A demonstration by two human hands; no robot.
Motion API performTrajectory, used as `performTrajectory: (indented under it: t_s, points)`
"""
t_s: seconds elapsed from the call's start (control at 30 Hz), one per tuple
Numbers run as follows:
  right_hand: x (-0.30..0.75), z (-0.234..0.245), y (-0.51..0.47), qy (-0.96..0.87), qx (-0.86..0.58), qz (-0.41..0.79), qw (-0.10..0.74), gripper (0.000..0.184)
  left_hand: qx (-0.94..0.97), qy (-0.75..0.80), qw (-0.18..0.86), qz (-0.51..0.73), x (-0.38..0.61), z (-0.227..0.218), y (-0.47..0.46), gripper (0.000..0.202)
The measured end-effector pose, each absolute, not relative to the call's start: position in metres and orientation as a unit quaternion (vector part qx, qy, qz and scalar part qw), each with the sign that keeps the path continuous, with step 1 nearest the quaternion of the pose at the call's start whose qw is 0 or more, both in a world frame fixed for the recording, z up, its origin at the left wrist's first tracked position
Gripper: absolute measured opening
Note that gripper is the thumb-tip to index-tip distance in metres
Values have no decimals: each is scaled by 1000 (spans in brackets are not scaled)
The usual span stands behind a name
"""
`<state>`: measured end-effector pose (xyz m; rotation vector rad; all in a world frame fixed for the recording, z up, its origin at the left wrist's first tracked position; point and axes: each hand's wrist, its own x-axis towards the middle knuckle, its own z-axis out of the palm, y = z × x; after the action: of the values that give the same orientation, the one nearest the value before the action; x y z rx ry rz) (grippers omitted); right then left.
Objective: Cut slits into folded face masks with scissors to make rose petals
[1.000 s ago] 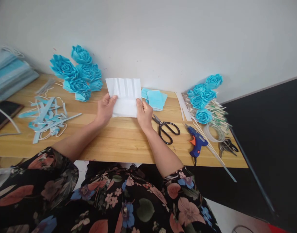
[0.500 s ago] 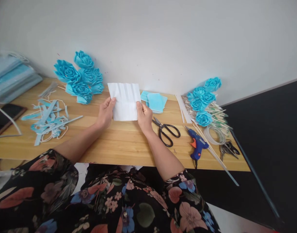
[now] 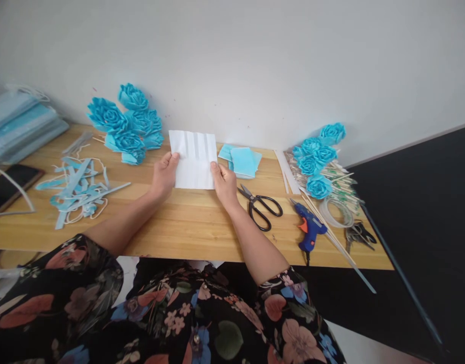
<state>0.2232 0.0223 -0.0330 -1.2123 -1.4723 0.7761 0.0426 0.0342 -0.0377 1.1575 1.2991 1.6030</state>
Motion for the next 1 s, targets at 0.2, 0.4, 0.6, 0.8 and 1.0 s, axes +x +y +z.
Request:
performTrajectory:
  t_s: [0.2,0.4,0.6,0.8,1.0]
  points:
    - [227,-38,28,-588,-475,376,537,52,493,505,378,600,46,-35,29,42]
    - [231,-42,34,-558,-536,313,550,63,501,489,407,587,50,-37,26,43]
    - [232,-40,34,-573,-529,312,543,65,486,478,457,572,44,-38,29,44]
    - [233,-38,35,-575,-528,319,538,67,465,460,494,572,43,-37,31,43]
    - [234,-36,35,-565,-528,324,545,68,453,454,520,564,43,-36,32,41]
